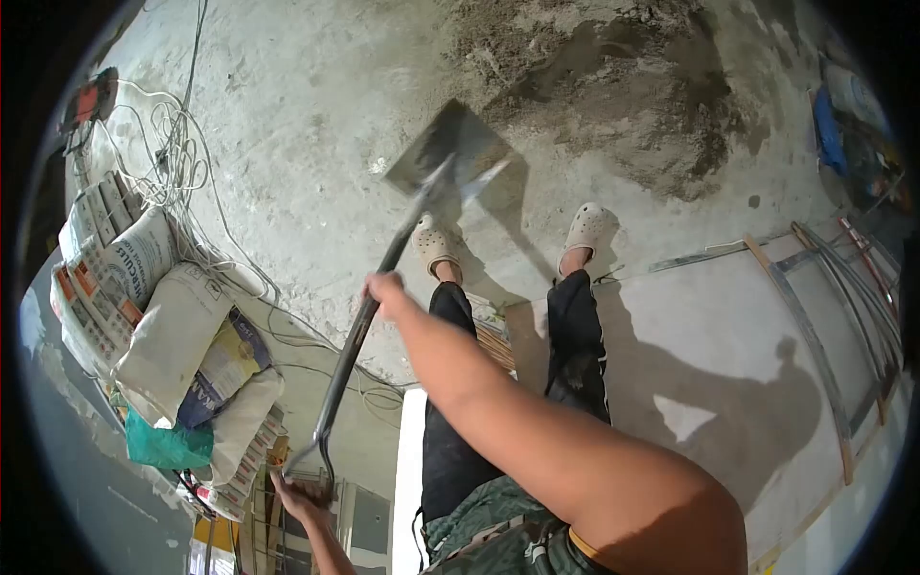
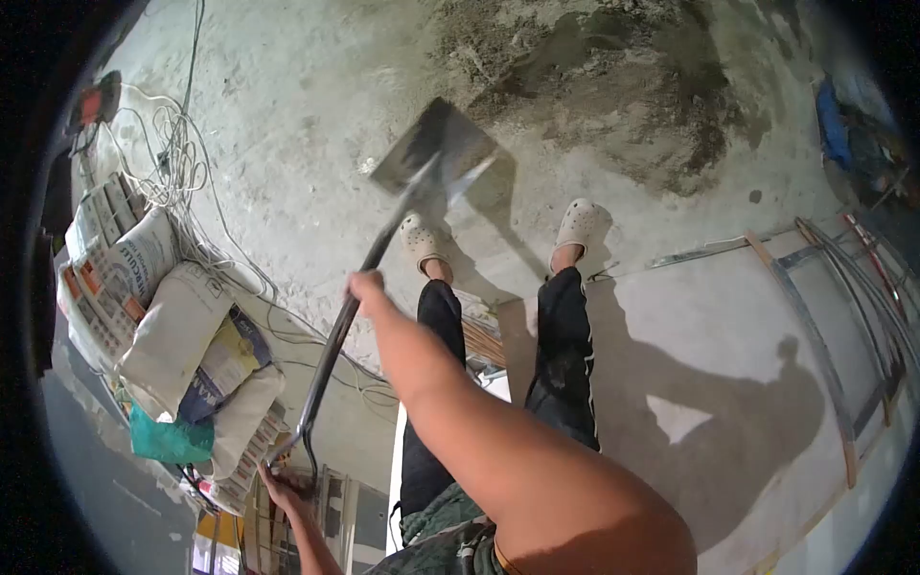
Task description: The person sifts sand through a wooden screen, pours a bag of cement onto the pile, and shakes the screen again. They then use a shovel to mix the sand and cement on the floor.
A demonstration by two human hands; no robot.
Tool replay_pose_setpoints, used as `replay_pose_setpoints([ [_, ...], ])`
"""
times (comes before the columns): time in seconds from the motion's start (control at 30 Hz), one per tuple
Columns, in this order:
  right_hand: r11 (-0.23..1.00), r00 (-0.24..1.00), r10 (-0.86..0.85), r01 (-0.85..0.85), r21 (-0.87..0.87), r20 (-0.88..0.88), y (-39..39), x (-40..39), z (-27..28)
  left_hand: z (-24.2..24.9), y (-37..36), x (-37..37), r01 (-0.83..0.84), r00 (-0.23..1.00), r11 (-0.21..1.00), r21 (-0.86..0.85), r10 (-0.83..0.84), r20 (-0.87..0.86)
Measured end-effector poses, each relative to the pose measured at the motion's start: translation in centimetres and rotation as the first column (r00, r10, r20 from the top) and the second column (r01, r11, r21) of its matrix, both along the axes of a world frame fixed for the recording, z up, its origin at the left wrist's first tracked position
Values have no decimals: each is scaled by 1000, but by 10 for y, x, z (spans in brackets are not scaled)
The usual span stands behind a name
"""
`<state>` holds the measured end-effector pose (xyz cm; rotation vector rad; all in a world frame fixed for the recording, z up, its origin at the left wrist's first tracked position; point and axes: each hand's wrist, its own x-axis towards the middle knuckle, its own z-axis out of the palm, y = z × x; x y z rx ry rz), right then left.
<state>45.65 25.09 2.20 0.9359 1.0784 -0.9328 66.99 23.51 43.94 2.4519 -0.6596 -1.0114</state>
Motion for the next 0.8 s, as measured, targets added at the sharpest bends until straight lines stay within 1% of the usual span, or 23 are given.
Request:
replay_pose_setpoints([
  [0.03, 998, 997, -64, 65, -20, 34, 9, -24, -46, -19, -14, -38, -32, 994, 997, 65, 39, -106],
  [0.07, 959, 927, 280, -261, 108, -249, 5, -73, -74, -54, -30, -44, -30, 979, 990, 141, 57, -194],
  [0.1, 995, 940, -80, 57, -77, -332, 32, -142, -120, -97, -36, -75, -27, 969, 984, 174, 69, -236],
  [0.13, 882, 852, -444, 363, -300, -277, 58, -212, -160, -124, -33, -156, 32, 960, 988, 154, 13, -281],
  [0.17, 975, 974, -200, 187, -121, -106, 53, -326, -113, -144, -22, -220, 183, 895, 983, 27, -155, -418],
  [0.2, 994, 947, -106, 98, -41, -303, 52, -386, -61, -147, -12, -269, 274, 867, 959, -65, -276, -416],
  [0.23, 985, 908, -162, 175, -2, -387, 54, -406, -63, -148, -4, -298, 356, 831, 922, -151, -386, -401],
  [0.27, 972, 888, -204, 233, 21, -413, 52, -412, -54, -155, 5, -294, 337, 832, 928, -157, -372, -411],
  [0.3, 956, 875, -239, 289, 57, -421, 55, -399, -46, -159, 19, -273, 386, 810, 900, -204, -437, -392],
  [0.33, 958, 880, -228, 280, 67, -418, 60, -388, -43, -163, 33, -255, 441, 777, 862, -249, -506, -375],
  [0.4, 926, 837, -368, 371, -75, -405, 79, -378, -34, -167, 64, -228, 467, 718, 819, -333, -571, -399],
  [0.43, 930, 838, -355, 360, -69, -415, 87, -376, -26, -170, 79, -214, 469, 679, 795, -385, -603, -419],
  [0.5, 881, 798, -471, 442, -167, -376, 97, -367, -7, -169, 101, -192, 545, 621, 712, -443, -698, -357],
  [0.53, 867, 799, -497, 470, -163, -340, 103, -365, 2, -168, 106, -176, 624, 571, 666, -407, -745, -344],
  [0.57, 861, 799, -509, 471, -192, -319, 107, -365, 13, -172, 109, -164, 693, 497, 547, -469, -834, -239],
  [0.63, 802, 754, -596, 537, -263, -276, 116, -367, 27, -161, 95, -173, 824, 265, 221, -522, -964, 11],
  [0.7, 802, 762, -593, 526, -284, -261, 121, -376, 45, -163, 78, -166, 817, 1, -37, -575, -998, 66],
  [0.73, 801, 758, -595, 532, -273, -268, 121, -380, 56, -163, 68, -162, 807, -114, -163, -567, -986, 122],
  [0.77, 783, 760, -606, 518, -344, -235, 121, -383, 66, -164, 60, -160, 780, -225, -286, -556, -958, 178],
  [0.8, 730, 753, -641, 539, -420, -149, 117, -386, 80, -164, 53, -159, 772, -225, -287, -568, -958, 179],
])
